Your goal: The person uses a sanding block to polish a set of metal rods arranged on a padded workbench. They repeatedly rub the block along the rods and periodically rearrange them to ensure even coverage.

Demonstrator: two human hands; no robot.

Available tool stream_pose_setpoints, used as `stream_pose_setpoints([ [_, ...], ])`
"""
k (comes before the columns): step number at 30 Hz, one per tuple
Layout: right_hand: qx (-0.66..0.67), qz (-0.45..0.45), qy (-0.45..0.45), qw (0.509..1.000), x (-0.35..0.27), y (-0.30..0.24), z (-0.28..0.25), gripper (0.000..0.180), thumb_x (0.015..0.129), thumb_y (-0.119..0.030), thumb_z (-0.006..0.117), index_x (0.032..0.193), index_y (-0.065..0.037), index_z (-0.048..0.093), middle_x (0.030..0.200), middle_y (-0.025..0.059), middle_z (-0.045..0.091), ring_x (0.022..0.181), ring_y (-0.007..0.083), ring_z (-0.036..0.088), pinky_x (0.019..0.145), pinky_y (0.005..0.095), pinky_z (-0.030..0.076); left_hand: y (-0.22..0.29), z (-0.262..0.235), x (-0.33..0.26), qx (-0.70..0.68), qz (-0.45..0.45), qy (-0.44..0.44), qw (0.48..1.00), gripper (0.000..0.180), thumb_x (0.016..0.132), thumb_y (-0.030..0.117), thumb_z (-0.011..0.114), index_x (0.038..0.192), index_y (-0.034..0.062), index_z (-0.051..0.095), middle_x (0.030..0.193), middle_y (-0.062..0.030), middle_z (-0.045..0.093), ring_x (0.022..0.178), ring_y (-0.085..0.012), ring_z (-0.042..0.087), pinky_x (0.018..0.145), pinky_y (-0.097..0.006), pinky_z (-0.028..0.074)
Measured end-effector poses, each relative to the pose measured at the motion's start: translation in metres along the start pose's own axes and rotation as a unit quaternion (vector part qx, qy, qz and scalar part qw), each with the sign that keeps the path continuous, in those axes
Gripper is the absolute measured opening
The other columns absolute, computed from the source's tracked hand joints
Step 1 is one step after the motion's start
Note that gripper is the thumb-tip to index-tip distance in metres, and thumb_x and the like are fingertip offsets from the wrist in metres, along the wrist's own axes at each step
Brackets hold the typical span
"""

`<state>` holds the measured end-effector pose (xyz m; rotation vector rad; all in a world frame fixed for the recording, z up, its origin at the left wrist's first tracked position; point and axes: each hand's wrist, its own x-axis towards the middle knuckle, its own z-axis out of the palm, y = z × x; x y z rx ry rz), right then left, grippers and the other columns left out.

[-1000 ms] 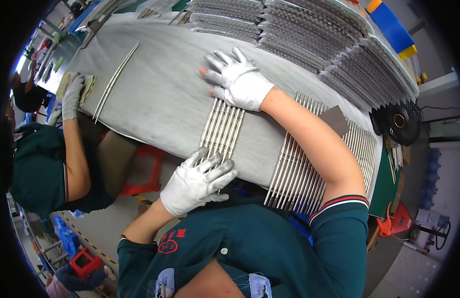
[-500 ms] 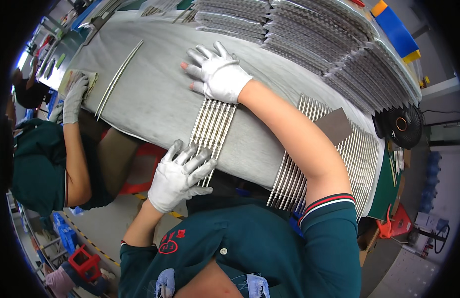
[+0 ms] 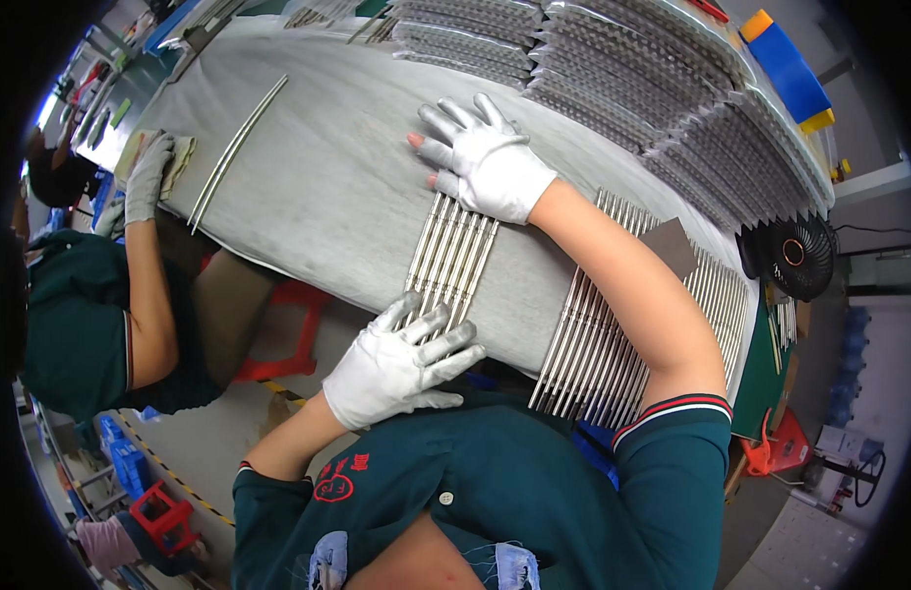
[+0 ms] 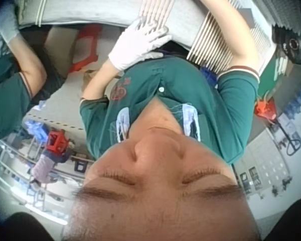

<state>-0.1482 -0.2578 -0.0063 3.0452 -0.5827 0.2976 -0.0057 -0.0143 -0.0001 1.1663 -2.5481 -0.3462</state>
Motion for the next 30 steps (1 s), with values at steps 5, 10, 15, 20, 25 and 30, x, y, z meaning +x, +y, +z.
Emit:
stream_pose_setpoints([
  [5,-0.005,0.006,-0.005,1.000,-0.004,0.002,0.000,0.056,0.099,-0.038,0.053,0.149,-0.014,0.049,0.159,0.0176,0.037,0.150,0.0373,0.029,0.123,0.0591,0.017,0.001,0.000,0.001,-0.017,0.007,0.004,1.000,0.056,0.089,0.045,0.066,0.137,0.0154,0.059,0.138,-0.0054,0.060,0.128,-0.0269,0.056,0.115,-0.054,0.036],
  [10,-0.017,-0.004,0.041,0.999,0.018,-0.001,0.014,0.055,0.099,-0.042,0.052,0.147,-0.015,0.053,0.156,0.0181,0.040,0.148,0.0369,0.032,0.121,0.0609,0.019,-0.009,0.002,-0.013,0.023,-0.034,0.026,0.999,0.063,0.084,0.047,0.072,0.139,0.0211,0.057,0.135,-0.0043,0.062,0.122,-0.0274,0.059,0.110,-0.057,0.040],
  [15,-0.005,0.004,0.040,0.999,0.047,-0.014,0.021,0.054,0.099,-0.037,0.055,0.148,-0.015,0.051,0.158,0.0171,0.038,0.149,0.0357,0.031,0.122,0.0596,0.019,-0.019,-0.006,-0.028,0.060,-0.088,0.037,0.994,0.069,0.078,0.046,0.077,0.137,0.0185,0.057,0.135,-0.0066,0.061,0.122,-0.0309,0.059,0.109,-0.058,0.039],
  [20,-0.005,0.008,0.040,0.999,0.057,-0.019,0.023,0.053,0.099,-0.036,0.055,0.148,-0.015,0.051,0.158,0.0176,0.039,0.149,0.0361,0.031,0.122,0.0599,0.020,-0.023,-0.009,-0.034,0.074,-0.111,0.029,0.991,0.069,0.077,0.046,0.077,0.136,0.0172,0.058,0.135,-0.0080,0.061,0.122,-0.0320,0.058,0.109,-0.059,0.039],
  [25,0.001,0.005,0.042,0.999,0.039,-0.012,0.020,0.052,0.100,-0.036,0.053,0.147,-0.014,0.052,0.157,0.0177,0.039,0.148,0.0365,0.032,0.121,0.0603,0.019,-0.015,-0.004,-0.026,0.040,-0.079,0.048,0.995,0.066,0.080,0.047,0.076,0.136,0.0178,0.058,0.135,-0.0073,0.061,0.123,-0.0303,0.058,0.109,-0.058,0.040],
  [30,-0.011,-0.003,0.037,0.999,0.005,0.000,0.012,0.051,0.100,-0.037,0.051,0.146,-0.014,0.054,0.155,0.0184,0.042,0.147,0.0377,0.034,0.121,0.0614,0.020,-0.005,0.004,-0.011,0.009,-0.031,0.033,0.999,0.061,0.084,0.047,0.073,0.136,0.0187,0.059,0.135,-0.0050,0.061,0.123,-0.0287,0.058,0.109,-0.058,0.041],
])
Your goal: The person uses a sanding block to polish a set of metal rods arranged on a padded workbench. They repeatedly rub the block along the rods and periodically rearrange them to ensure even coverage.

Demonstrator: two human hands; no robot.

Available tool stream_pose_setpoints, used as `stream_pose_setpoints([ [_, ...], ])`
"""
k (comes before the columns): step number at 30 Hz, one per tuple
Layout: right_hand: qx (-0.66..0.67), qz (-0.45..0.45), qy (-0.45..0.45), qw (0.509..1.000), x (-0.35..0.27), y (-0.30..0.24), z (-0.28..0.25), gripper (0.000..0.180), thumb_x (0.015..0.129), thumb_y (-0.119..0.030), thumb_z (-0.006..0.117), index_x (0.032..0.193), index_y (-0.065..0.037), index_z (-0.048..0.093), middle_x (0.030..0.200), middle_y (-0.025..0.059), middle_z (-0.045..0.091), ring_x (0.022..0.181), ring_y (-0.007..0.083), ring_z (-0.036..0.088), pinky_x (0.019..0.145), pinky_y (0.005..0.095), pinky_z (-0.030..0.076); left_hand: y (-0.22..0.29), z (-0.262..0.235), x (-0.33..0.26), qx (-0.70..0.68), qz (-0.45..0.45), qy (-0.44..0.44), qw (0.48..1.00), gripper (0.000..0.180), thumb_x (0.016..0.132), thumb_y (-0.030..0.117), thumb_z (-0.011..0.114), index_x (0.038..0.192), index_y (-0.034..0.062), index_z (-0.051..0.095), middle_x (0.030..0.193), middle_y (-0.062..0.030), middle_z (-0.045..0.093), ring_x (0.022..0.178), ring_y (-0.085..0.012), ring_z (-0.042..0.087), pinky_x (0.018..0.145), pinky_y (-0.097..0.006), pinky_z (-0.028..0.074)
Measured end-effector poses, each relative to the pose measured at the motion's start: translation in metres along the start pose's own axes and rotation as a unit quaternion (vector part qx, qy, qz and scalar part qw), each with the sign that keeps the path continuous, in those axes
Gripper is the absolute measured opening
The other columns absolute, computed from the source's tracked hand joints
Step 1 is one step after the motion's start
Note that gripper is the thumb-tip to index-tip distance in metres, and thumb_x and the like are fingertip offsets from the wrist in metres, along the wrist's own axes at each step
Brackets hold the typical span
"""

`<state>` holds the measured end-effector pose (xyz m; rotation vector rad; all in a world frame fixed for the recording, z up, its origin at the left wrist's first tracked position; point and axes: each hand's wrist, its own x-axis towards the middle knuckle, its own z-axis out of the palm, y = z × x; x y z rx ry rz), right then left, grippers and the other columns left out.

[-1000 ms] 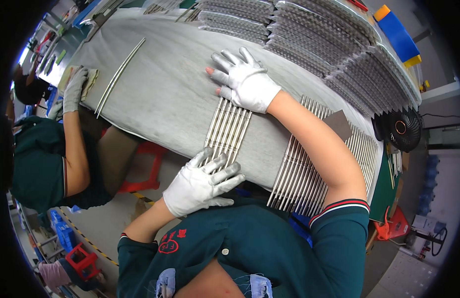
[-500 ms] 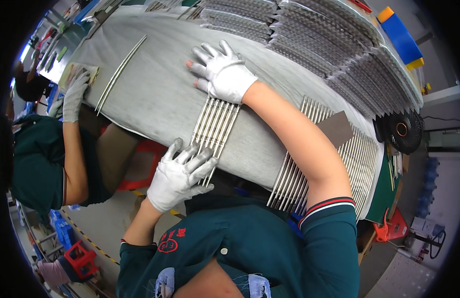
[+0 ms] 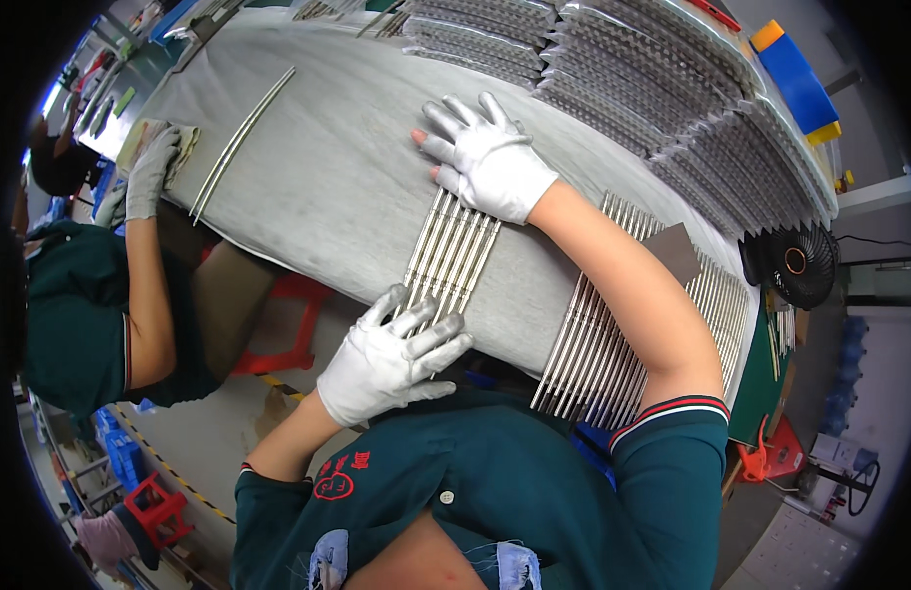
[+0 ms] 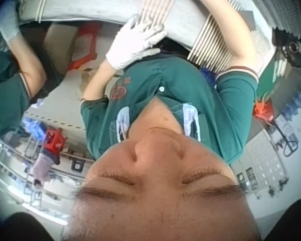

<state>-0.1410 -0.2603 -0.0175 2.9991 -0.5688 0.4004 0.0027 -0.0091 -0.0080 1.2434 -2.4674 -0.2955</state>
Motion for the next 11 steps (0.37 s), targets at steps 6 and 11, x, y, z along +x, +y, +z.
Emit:
stream_pose_setpoints([
  [6,0.016,0.007,-0.014,1.000,-0.015,0.004,-0.008,0.050,0.101,-0.035,0.051,0.146,-0.014,0.053,0.155,0.0191,0.042,0.147,0.0387,0.034,0.121,0.0613,0.019,0.007,0.001,0.007,-0.034,0.020,-0.014,0.999,0.055,0.091,0.044,0.066,0.137,0.0157,0.060,0.137,-0.0066,0.061,0.127,-0.0288,0.058,0.116,-0.057,0.034],
  [11,0.020,0.004,-0.011,1.000,0.002,0.000,-0.002,0.052,0.099,-0.037,0.054,0.146,-0.014,0.053,0.155,0.0187,0.042,0.147,0.0392,0.033,0.122,0.0613,0.016,-0.002,-0.002,-0.003,0.009,-0.003,-0.015,1.000,0.058,0.088,0.046,0.069,0.139,0.0211,0.058,0.137,-0.0051,0.061,0.127,-0.0281,0.057,0.112,-0.058,0.038],
])
